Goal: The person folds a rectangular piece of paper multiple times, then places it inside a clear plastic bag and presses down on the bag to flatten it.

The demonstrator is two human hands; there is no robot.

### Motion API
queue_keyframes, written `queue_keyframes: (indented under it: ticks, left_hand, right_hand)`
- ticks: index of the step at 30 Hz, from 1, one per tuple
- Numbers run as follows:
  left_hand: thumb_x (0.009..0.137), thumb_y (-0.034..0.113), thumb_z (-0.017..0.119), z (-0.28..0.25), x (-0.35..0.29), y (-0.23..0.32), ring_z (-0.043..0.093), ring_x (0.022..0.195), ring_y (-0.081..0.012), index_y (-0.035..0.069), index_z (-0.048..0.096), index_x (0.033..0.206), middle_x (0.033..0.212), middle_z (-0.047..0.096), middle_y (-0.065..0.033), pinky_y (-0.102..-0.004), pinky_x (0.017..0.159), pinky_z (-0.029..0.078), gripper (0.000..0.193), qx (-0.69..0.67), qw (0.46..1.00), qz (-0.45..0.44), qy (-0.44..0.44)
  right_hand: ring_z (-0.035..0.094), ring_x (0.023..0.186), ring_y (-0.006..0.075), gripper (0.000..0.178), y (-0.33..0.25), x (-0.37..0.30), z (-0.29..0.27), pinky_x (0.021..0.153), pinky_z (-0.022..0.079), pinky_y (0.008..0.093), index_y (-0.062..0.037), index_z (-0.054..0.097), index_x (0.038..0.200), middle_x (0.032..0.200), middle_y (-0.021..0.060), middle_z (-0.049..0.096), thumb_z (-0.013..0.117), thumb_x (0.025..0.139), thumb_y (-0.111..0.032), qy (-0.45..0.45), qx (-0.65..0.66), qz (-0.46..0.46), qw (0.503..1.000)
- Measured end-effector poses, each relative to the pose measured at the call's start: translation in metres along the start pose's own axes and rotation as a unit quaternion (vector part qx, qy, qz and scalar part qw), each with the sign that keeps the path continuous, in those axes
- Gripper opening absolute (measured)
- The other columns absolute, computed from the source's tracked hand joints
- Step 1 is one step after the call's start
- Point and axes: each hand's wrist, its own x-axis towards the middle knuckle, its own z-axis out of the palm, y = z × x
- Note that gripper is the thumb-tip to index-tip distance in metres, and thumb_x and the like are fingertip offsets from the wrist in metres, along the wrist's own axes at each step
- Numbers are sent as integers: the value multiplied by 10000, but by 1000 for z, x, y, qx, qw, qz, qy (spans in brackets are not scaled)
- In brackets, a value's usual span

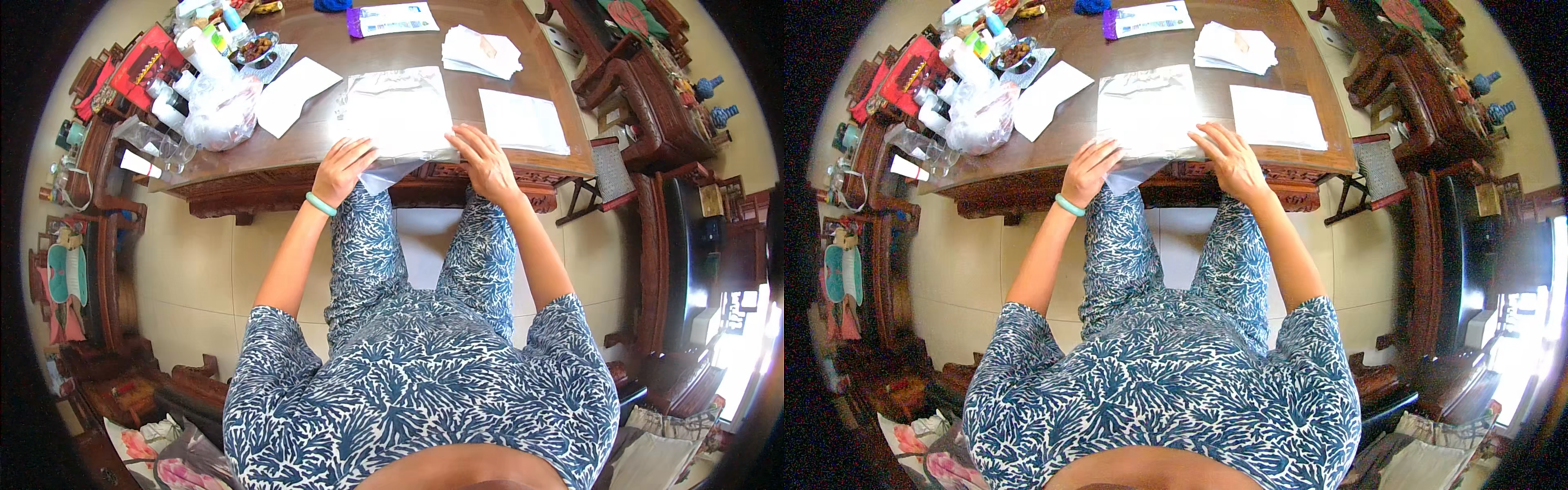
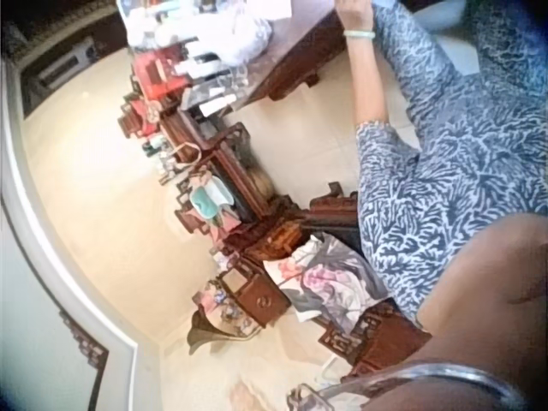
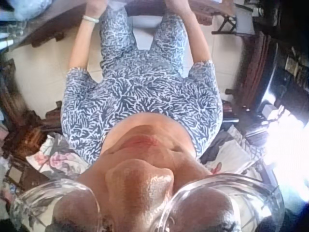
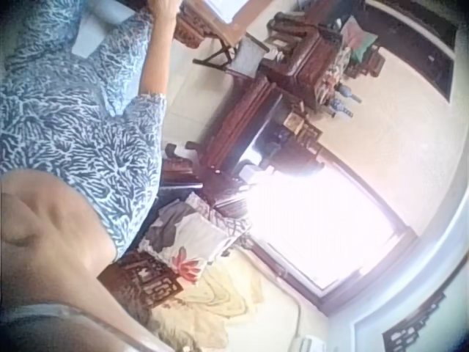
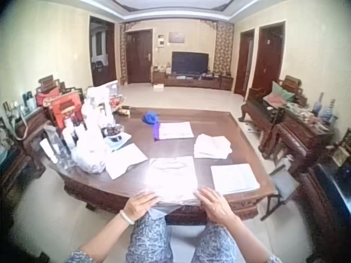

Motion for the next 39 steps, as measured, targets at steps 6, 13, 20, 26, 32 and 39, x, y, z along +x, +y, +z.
queue_keyframes:
  ticks: [6, 13, 20, 26, 32, 39]
  left_hand:
    - [739, 53, 699, 5, -1, -2, 598, 1070, -251, 50, 661, 1072, 1156, 631, -99, -386, 956, 468, 335, -69, 997, -7, 18]
    - [767, 30, 677, 1, 0, -9, 595, 1098, -265, 43, 654, 1116, 1168, 635, -109, -388, 968, 462, 350, -98, 995, -8, -18]
    - [808, 11, 646, 0, 3, -5, 612, 1074, -283, 20, 610, 875, 1108, 664, -104, -390, 948, 480, 77, -157, 985, -71, 4]
    - [771, -25, 671, 1, 1, -3, 619, 1066, -293, 30, 488, 710, 1097, 668, -108, -375, 924, 493, 200, -154, 985, -76, 4]
    - [724, -97, 650, -15, 3, 17, 614, 1091, -292, 48, 422, 665, 1116, 664, -128, -342, 915, 493, 277, -209, 966, -150, 19]
    - [813, -60, 597, -15, -2, 9, 637, 1064, -265, 60, 351, 683, 1017, 692, -167, -377, 961, 463, 303, -290, 936, -198, 20]
  right_hand:
    - [520, 1128, 266, 577, 4, 7, 7, 971, 397, 400, -168, 480, 1333, 1271, 86, 523, 598, 786, -28, -26, 5, -41, 999]
    - [512, 1129, 290, 587, 10, 7, 0, 990, 384, 415, -140, 488, 1320, 1259, 102, 520, 540, 762, 33, -23, 96, -45, 994]
    - [501, 1132, 305, 619, 9, 6, 3, 991, 386, 427, -138, 484, 1321, 1271, 103, 508, 565, 732, 34, -11, 117, -17, 993]
    - [521, 1093, 253, 631, 11, 6, 16, 930, 404, 388, -169, 467, 1338, 1224, 62, 533, 669, 746, -81, 6, 8, -52, 999]
    - [537, 1067, 206, 687, 6, 5, 22, 899, 402, 360, -197, 456, 1342, 1184, 27, 548, 735, 715, -200, 31, -24, -16, 999]
    - [512, 1129, 209, 712, 4, 4, 26, 928, 390, 380, -244, 431, 1365, 1220, 17, 535, 679, 718, -83, 17, -85, -32, 996]
